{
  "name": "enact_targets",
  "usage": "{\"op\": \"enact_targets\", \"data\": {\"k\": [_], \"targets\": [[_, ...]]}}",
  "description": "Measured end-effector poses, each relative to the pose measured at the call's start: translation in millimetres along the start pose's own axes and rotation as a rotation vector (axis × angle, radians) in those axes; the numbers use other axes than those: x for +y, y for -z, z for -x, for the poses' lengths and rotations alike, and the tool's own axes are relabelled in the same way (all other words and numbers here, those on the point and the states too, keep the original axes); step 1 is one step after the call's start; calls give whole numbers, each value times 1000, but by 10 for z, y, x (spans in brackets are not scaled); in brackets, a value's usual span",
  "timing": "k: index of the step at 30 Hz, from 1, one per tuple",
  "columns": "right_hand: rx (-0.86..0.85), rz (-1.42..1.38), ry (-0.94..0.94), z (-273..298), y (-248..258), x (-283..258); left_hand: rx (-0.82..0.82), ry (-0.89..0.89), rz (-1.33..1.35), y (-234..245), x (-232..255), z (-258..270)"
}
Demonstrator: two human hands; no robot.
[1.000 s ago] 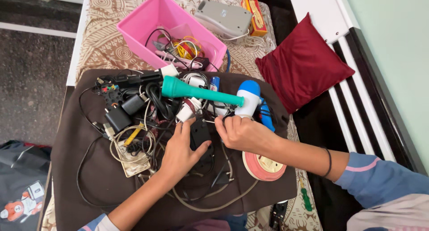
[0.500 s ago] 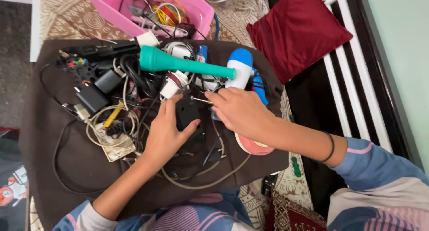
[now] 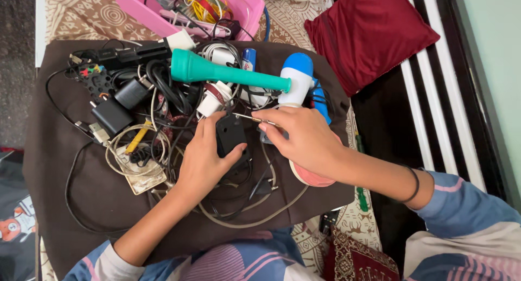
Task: The person uses a screwdriver to loosen and tighten screws on a small black electronic device. They repeatedly adjust the screws without fully opening the device or completing a visible repair.
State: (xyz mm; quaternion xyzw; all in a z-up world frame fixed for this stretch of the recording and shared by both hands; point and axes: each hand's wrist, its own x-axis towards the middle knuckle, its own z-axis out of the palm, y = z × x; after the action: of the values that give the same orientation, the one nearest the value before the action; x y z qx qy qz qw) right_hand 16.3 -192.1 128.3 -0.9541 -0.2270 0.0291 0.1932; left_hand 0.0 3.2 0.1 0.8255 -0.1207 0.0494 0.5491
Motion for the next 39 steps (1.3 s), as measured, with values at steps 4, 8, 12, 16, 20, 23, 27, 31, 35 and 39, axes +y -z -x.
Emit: {"op": "enact_targets", "data": {"k": [4, 8, 12, 16, 20, 23, 27, 31, 35, 39], "targets": [[16, 126, 29, 97, -19, -57, 24, -31, -16, -11, -19, 17], [34, 211, 70, 138, -8, -98, 11, -17, -5, -11, -25, 8], [25, 222, 66, 132, 2, -120, 22, -38, -1, -9, -26, 16], [19, 217, 68, 116, -1, -121, 12, -6, -1, -6, -18, 12], [26, 223, 79, 113, -3, -116, 8, 6, 3, -1, -9, 4], [30, 184, 73, 117, -6, -116, 10, -4, 5, 3, -12, 14], [27, 185, 68, 120, -21, -115, 23, -31, -6, 4, -15, 6], [43, 202, 89, 156, -92, -78, 16, -18, 0, 3, -16, 10], [36, 8, 52, 139, -175, 48, 17, 2, -21, -15, -7, 25], [-253, -699, -500, -43, -274, 279, 38, -44, -61, -52, -32, 42]]}}
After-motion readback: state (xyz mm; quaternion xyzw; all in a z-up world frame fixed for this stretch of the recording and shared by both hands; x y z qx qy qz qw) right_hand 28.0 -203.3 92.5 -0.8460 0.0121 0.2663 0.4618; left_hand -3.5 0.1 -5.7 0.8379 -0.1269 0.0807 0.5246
